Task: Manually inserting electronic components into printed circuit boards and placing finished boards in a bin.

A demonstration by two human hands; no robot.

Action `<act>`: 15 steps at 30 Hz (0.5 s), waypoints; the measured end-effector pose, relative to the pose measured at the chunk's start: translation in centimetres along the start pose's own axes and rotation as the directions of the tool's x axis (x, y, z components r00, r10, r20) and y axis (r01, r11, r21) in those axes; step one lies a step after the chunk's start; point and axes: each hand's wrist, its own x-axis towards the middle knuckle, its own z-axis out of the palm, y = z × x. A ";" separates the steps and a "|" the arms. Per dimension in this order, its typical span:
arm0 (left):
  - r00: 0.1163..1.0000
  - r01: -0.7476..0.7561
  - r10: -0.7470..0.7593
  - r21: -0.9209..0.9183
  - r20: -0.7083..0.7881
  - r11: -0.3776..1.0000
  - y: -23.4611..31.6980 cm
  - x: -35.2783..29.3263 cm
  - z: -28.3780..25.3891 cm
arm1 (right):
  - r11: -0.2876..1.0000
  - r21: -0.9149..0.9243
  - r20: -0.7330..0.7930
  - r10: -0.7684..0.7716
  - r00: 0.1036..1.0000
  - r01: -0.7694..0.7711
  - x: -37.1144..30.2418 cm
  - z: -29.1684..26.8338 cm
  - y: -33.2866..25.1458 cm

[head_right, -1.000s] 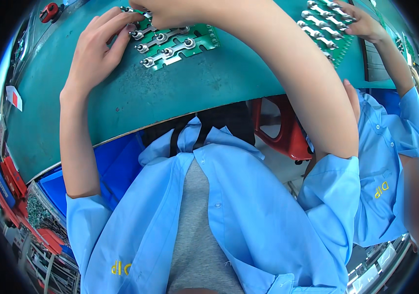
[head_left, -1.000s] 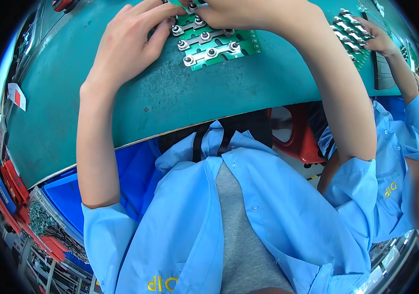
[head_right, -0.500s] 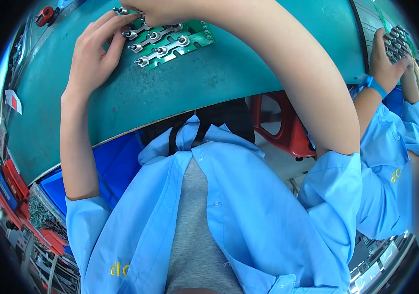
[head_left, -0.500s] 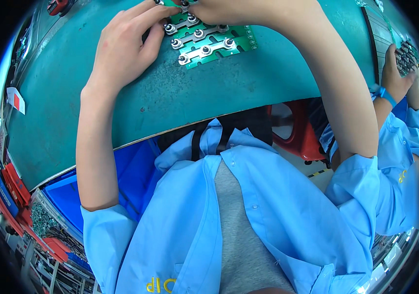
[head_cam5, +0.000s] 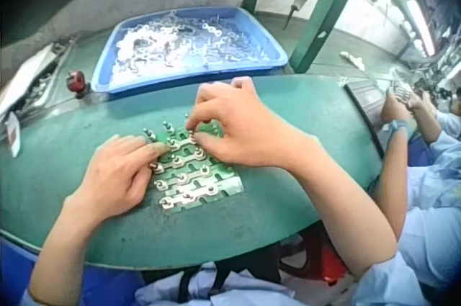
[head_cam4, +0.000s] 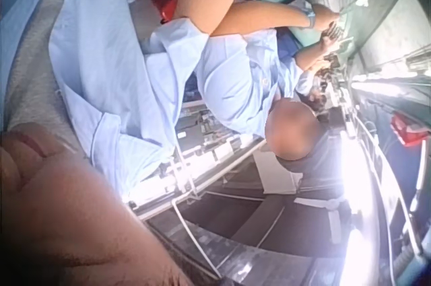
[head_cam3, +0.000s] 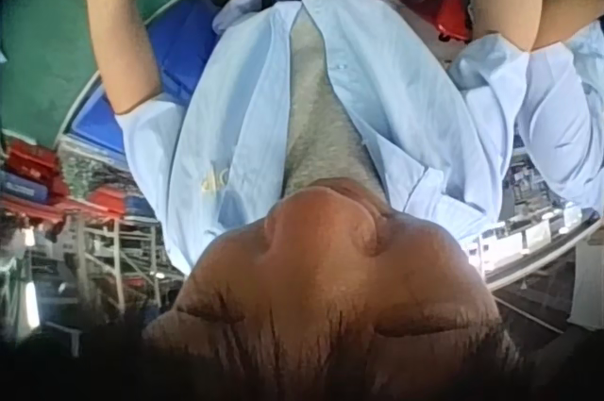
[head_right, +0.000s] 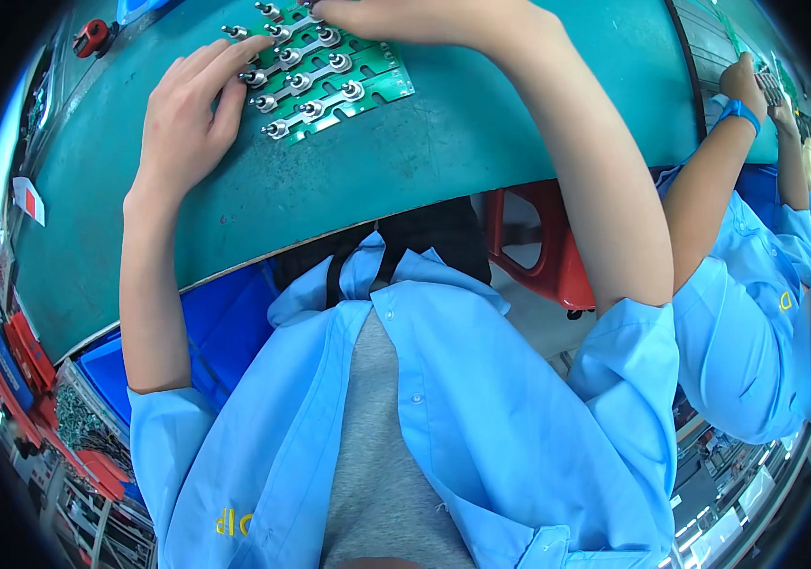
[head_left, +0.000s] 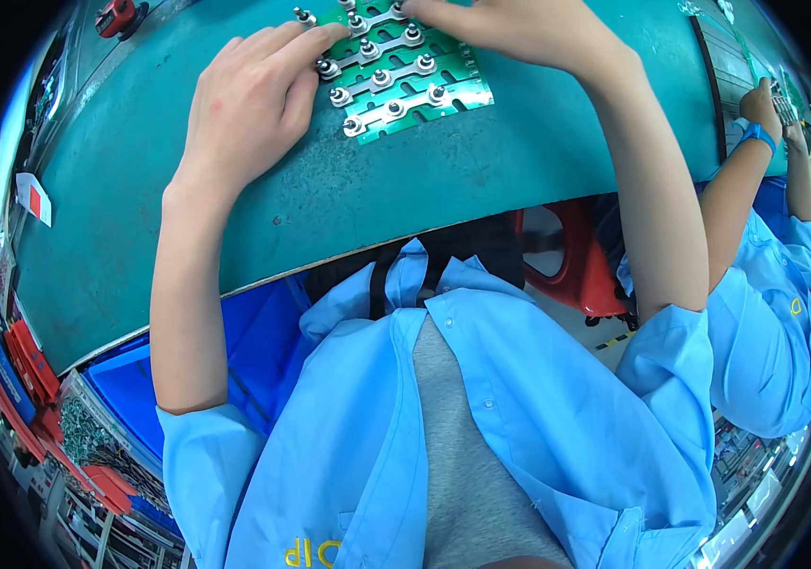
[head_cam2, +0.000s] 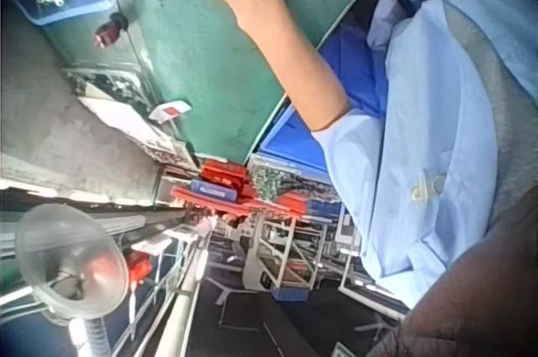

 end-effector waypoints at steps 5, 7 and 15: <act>1.000 -0.023 0.023 0.020 -0.013 1.000 0.0 -0.6 -0.1 | 1.000 0.000 -0.001 0.004 1.000 -0.004 0.1 -0.3 -0.1; 0.999 -0.038 0.038 0.039 -0.016 0.999 0.1 -0.4 -0.1 | 1.000 -0.001 0.000 0.008 1.000 -0.008 0.1 -0.7 -0.4; 0.999 -0.041 0.043 0.060 -0.030 0.997 0.2 -0.4 0.1 | 1.000 0.003 -0.013 0.017 1.000 -0.017 -0.3 -2.0 1.0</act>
